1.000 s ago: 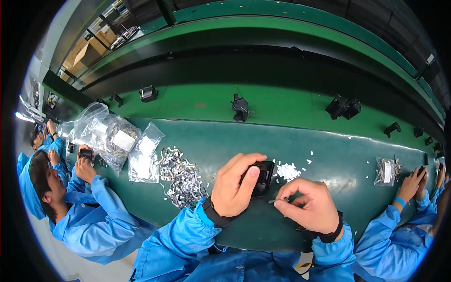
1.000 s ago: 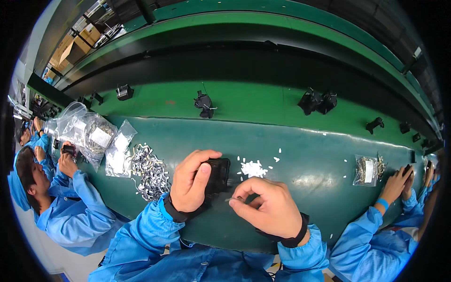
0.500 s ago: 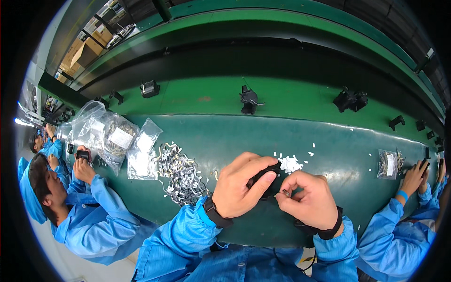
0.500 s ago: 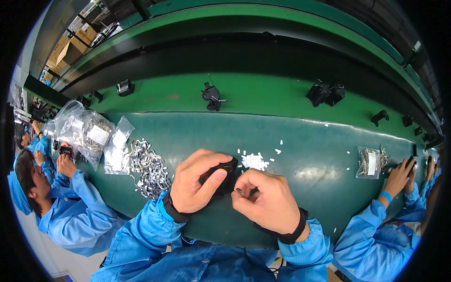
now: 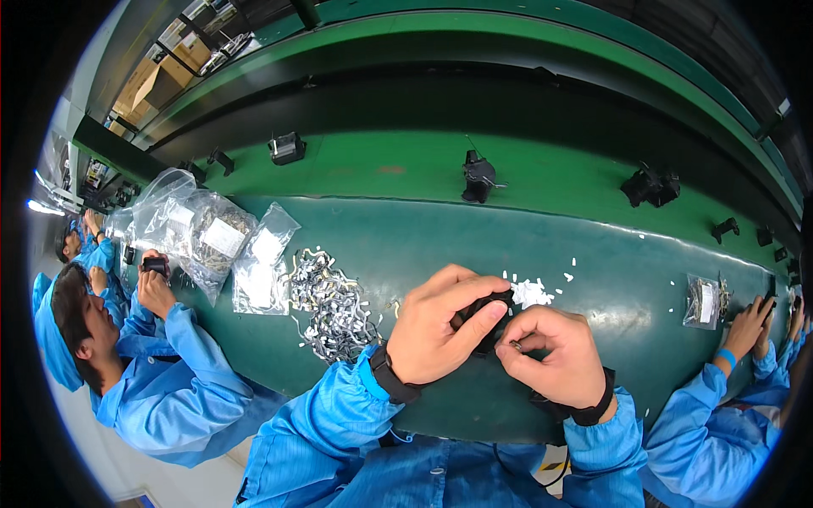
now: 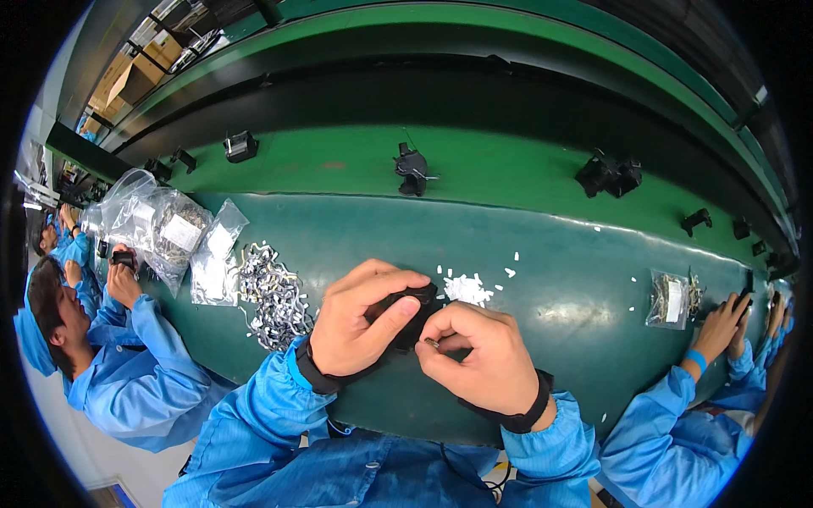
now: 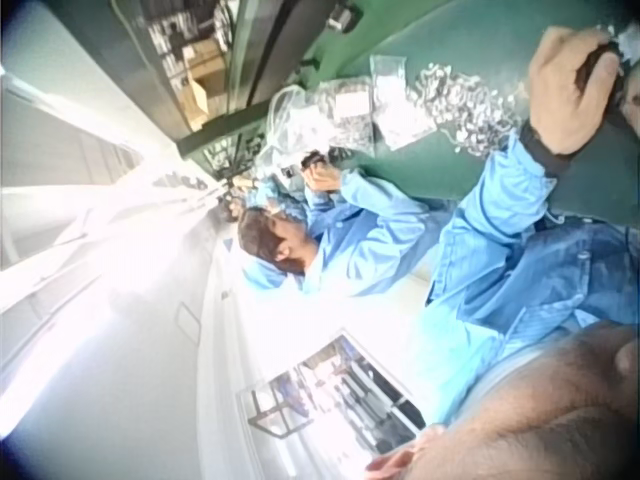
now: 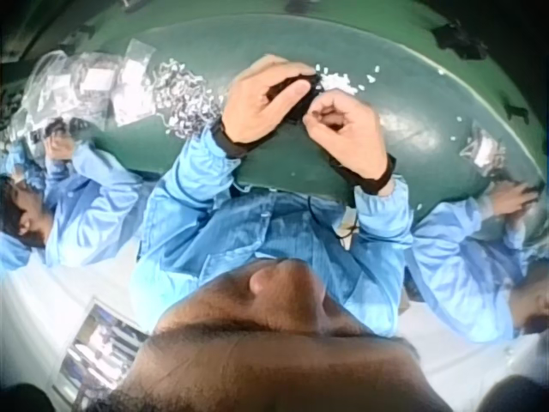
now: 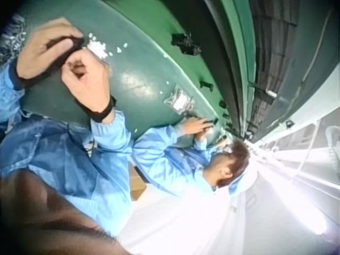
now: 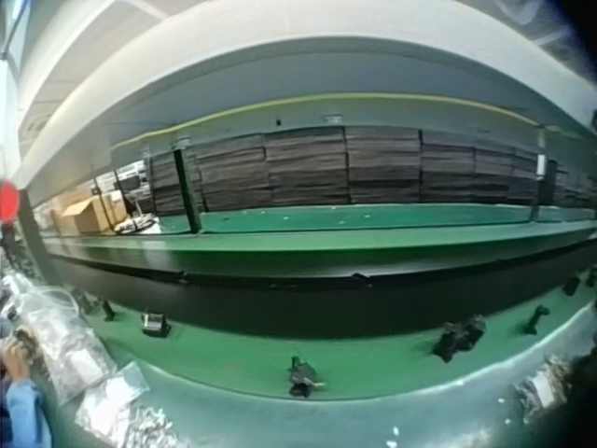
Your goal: Assembling small black plastic and metal components on an industrial assembly line.
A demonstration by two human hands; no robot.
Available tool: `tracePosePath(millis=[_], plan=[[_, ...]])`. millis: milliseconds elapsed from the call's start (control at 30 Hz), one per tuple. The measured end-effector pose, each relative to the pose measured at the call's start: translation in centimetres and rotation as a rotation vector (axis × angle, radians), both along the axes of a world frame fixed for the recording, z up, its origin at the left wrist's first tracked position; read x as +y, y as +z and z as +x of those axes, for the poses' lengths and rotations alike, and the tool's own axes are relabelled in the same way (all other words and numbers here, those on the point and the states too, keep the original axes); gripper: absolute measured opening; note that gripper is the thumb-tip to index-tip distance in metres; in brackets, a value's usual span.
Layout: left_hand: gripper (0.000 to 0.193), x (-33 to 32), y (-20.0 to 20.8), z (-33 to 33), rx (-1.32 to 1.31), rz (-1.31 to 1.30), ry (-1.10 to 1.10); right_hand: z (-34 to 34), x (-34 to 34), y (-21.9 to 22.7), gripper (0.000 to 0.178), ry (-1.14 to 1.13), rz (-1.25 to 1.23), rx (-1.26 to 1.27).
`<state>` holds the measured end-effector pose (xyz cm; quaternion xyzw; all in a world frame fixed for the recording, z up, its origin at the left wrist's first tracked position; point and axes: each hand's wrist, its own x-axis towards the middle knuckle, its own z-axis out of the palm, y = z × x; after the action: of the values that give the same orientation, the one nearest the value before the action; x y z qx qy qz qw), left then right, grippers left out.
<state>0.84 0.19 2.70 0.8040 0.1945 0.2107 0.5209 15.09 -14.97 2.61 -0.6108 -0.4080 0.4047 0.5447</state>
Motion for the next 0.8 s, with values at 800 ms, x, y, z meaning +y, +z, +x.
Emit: tracePosePath(millis=[800], plan=[[0.023,0.7,-0.3,-0.7,0.015,-0.137,0.032,-1.2,0.1,-1.6,0.017,-0.052,0.067,0.286]])
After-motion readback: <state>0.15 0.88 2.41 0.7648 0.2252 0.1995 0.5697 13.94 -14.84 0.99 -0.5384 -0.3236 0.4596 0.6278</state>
